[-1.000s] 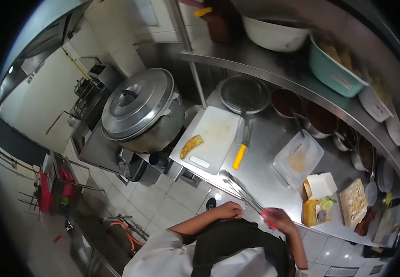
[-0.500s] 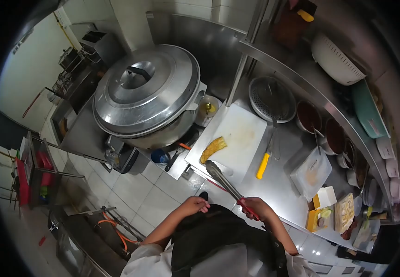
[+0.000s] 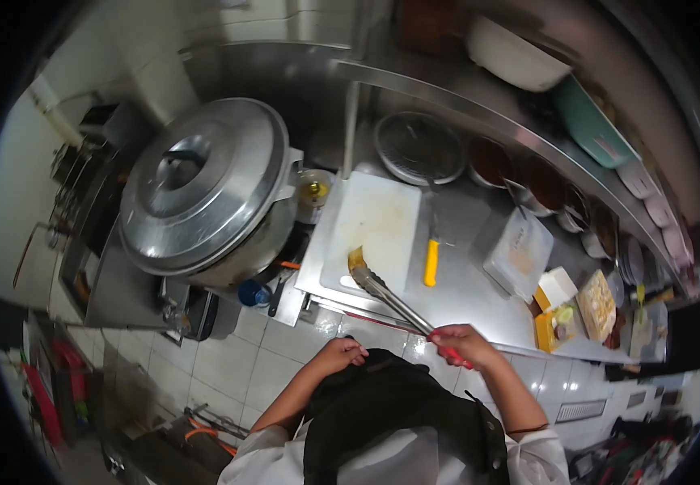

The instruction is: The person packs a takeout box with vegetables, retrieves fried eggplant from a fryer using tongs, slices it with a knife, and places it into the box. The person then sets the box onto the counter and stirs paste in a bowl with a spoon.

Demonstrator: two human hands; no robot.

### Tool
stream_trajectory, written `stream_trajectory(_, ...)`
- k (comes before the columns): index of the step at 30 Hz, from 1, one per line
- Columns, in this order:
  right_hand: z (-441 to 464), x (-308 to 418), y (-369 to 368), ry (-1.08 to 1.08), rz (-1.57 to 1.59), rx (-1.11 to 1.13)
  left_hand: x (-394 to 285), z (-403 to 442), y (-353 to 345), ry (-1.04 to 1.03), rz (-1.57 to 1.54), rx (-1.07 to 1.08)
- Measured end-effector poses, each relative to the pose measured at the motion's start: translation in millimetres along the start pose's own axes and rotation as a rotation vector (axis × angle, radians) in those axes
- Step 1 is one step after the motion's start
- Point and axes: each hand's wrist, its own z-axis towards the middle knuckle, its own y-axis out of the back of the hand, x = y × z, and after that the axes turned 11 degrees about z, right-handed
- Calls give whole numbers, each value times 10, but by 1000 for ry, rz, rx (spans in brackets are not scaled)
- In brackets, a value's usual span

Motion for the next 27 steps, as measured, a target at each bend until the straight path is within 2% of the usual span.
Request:
stream_trajectory(6,-1099,271,430,12,-59,-121,-368,339,-249,-95,163,166)
stream_trajectory(13,-2417,27,1112,72,181,-381,-765,747,-834,-122,310,343)
stream_trajectory(22,-3473,-470,2688,164,332,-601,-1281,1420,-2132,-65,319,360)
stream_trajectory(27,-3607,-701,3801,150,269,-585,-1463,1730,-3038,-54,308,363)
